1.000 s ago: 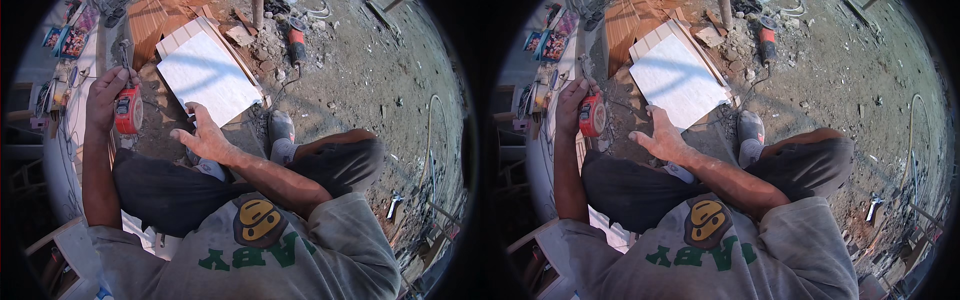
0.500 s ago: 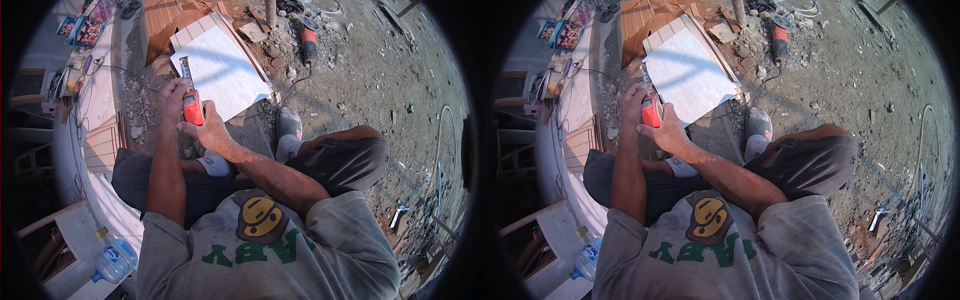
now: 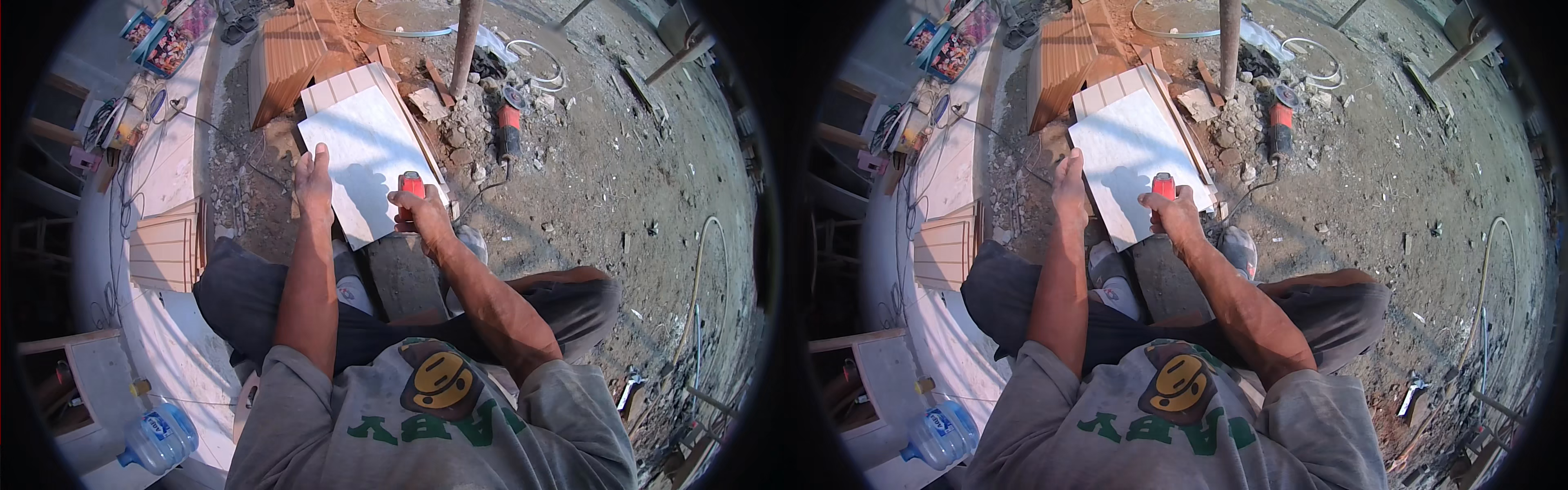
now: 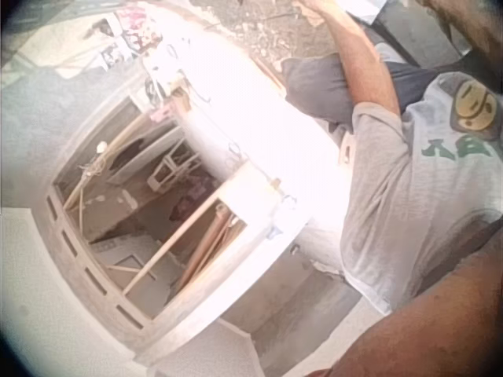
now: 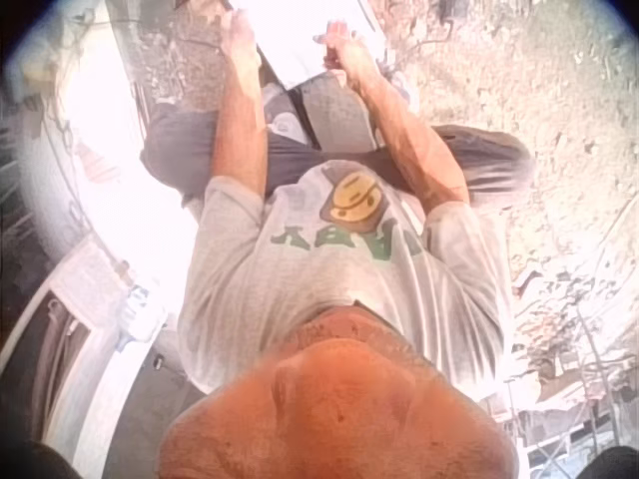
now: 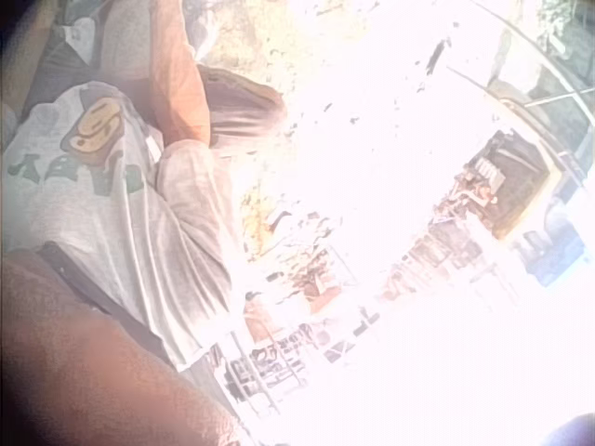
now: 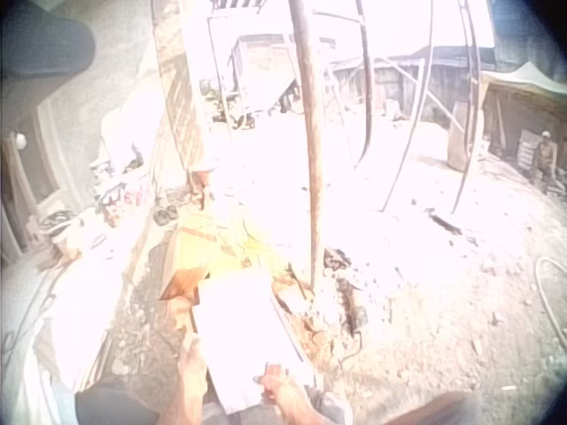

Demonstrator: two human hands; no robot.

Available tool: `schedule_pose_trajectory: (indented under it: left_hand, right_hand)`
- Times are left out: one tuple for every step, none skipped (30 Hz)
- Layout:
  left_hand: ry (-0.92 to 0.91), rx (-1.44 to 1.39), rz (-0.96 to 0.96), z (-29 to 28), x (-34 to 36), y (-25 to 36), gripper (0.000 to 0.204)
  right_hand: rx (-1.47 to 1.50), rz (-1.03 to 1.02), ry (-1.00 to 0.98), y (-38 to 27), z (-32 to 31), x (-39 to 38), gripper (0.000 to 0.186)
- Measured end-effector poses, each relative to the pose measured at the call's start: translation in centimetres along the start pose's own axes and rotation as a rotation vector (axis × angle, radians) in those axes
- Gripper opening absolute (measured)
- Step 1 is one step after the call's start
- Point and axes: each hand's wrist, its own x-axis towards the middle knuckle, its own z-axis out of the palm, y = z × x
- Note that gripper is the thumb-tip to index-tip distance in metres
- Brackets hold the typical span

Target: Measuring a ceramic tile and then cutting it to size using a hand-held angle grinder.

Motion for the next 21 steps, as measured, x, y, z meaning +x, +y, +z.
schedule_pose_trajectory:
  left_hand:
    - [-0.01,-0.114,-0.077,0.1,0.4,-0.6,0.06]
    - [-0.019,-0.226,-0.154,0.0,0.7,-1.4,0.055]
    - [0.115,-0.173,-0.204,-0.3,1.6,-3.5,0.046]
    - [0.11,-0.178,-0.204,-0.9,2.1,-5.7,0.046]
    - [0.169,-0.052,-0.272,-1.6,2.1,-8.0,0.046]
    - [0.216,0.077,-0.338,-1.5,1.9,-9.3,0.045]
    - [0.228,0.229,-0.369,0.5,0.8,-9.5,0.047]
    - [0.239,0.384,-0.382,2.0,-0.2,-9.4,0.049]
    - [0.225,0.34,-0.428,1.9,-0.1,-9.4,0.052]
    - [0.215,0.347,-0.401,-1.2,2.5,-11.3,0.051]
    - [0.184,0.256,-0.34,-3.1,4.5,-13.2,0.05]
    - [0.204,0.236,-0.323,0.2,2.8,-12.1,0.049]
    - [0.216,0.128,-0.261,0.4,3.2,-11.6,0.049]
    - [0.132,0.188,-0.205,1.1,2.9,-10.2,0.05]
    - [0.056,0.117,-0.224,2.9,2.2,-8.3,0.051]
    - [0.052,0.159,-0.201,3.0,2.4,-7.6,0.051]
    - [0.062,0.088,-0.127,4.1,2.1,-7.7,0.049]
    - [0.082,0.023,-0.061,5.2,2.0,-7.6,0.048]
    - [0.054,0.002,-0.043,6.4,2.0,-7.5,0.048]
    - [-0.045,-0.101,-0.037,7.7,1.7,-7.6,0.046]
    - [-0.141,-0.201,-0.033,8.8,1.6,-7.6,0.044]
  right_hand:
    - [-0.075,-0.017,0.018,-1.5,-1.3,0.4,0.057]
    - [-0.149,-0.032,0.034,-3.2,-2.4,0.7,0.057]
    - [-0.246,-0.1,0.024,-5.2,-3.4,1.1,0.058]
    - [-0.341,-0.166,0.02,-7.1,-4.6,1.6,0.059]
    - [-0.512,-0.225,0.048,-9.7,-5.5,0.7,0.062]
    - [-0.682,-0.281,0.086,-11.9,-7.1,0.2,0.065]
    - [-0.822,-0.358,0.111,-12.9,-10.7,0.5,0.072]
    - [-0.986,-0.455,0.139,-14.2,-13.6,-0.4,0.076]
    - [-1.024,-0.415,0.129,-15.3,-14.4,-2.0,0.078]
    - [-1.059,-0.405,0.105,-16.9,-13.6,-3.6,0.081]
    - [-1.099,-0.408,0.139,-16.8,-14.3,-3.6,0.083]
    - [-1.146,-0.348,0.185,-16.5,-15.9,-4.7,0.082]
    - [-1.108,-0.363,0.222,-15.5,-16.5,-4.7,0.081]
    - [-1.132,-0.337,0.274,-14.5,-17.1,-4.7,0.081]
    - [-1.081,-0.306,0.305,-13.8,-17.6,-5.1,0.079]
    - [-1.065,-0.31,0.306,-13.7,-17.0,-5.3,0.076]
    - [-1.071,-0.359,0.325,-14.2,-16.4,-5.7,0.075]
    - [-1.075,-0.404,0.33,-14.4,-15.9,-6.0,0.075]
    - [-1.077,-0.43,0.353,-14.7,-15.7,-6.1,0.074]
    - [-1.083,-0.455,0.364,-15.1,-15.5,-6.4,0.074]
    - [-1.068,-0.494,0.356,-15.3,-15.4,-6.8,0.074]
